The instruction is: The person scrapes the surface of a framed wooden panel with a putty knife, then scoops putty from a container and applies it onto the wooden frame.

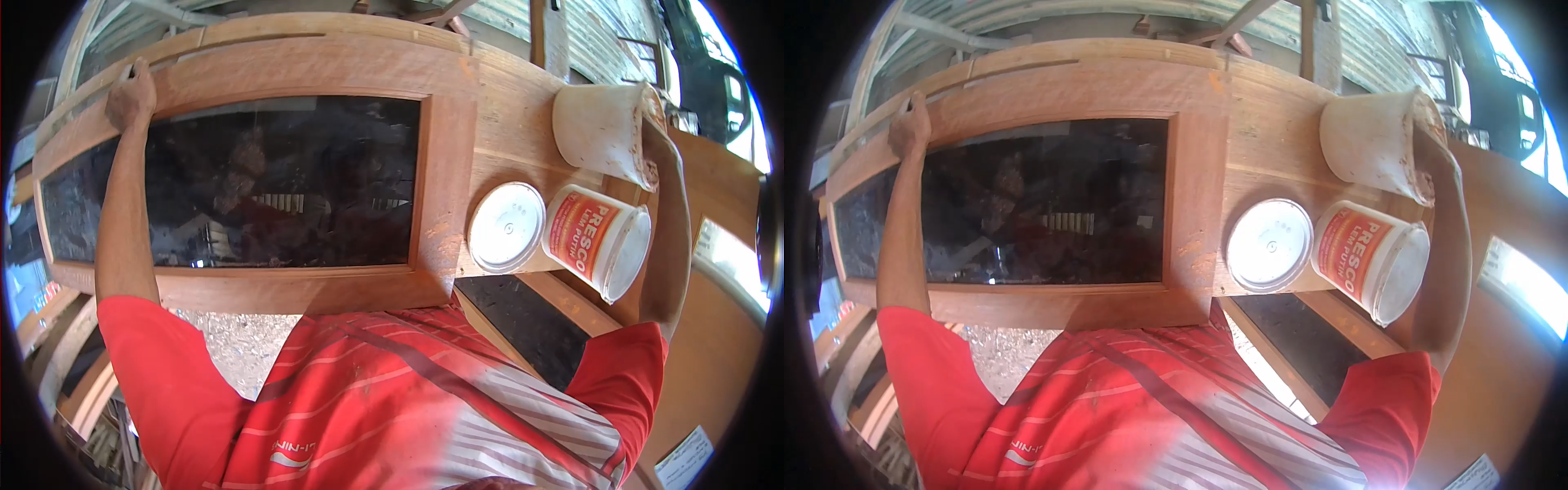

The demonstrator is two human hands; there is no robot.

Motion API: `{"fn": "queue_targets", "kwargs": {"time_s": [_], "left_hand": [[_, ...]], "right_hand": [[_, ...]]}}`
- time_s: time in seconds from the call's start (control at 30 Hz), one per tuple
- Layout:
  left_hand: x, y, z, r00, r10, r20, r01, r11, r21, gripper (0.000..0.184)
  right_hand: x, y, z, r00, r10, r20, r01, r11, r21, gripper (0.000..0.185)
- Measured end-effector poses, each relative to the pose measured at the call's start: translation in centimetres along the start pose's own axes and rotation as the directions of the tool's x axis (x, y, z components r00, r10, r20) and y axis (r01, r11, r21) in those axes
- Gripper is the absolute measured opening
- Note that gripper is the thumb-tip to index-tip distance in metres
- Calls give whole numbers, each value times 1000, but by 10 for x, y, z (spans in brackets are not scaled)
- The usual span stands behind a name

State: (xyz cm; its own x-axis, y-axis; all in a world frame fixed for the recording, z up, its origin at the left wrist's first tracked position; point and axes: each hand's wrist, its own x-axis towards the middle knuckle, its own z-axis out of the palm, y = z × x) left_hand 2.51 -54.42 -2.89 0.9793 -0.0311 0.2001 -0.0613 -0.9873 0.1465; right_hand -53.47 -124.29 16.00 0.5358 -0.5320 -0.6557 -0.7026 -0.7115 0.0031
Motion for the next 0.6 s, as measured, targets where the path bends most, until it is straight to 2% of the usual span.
{"fn": "queue_targets", "kwargs": {"time_s": [0.1, 0.17, 0.27, 0.5, 0.57, 0.6], "left_hand": [[18, -17, 20, 999, 22, 27, -23, 1000, 21, 68], [20, -19, 22, 998, 34, 58, -36, 999, 36, 70], [24, -21, 23, 996, 14, 84, -18, 999, 51, 71], [17, -15, 15, 995, 27, 91, -29, 999, 27, 72], [20, -15, 18, 995, 54, 83, -56, 998, 26, 71], [24, -18, 24, 995, 75, 72, -77, 997, 17, 71]], "right_hand": [[-33, 2, -11, 999, -43, 24, 43, 999, 32, 28], [-62, 10, -20, 992, -120, -29, 122, 988, 96, 28], [-104, 6, -11, 976, -22, -215, 117, 889, 443, 27], [-143, 15, 19, 885, 23, -465, 188, 896, 403, 29], [-158, -4, 25, 868, 100, -486, 136, 894, 427, 31], [-160, -4, 28, 840, 85, -536, 163, 902, 399, 32]]}}
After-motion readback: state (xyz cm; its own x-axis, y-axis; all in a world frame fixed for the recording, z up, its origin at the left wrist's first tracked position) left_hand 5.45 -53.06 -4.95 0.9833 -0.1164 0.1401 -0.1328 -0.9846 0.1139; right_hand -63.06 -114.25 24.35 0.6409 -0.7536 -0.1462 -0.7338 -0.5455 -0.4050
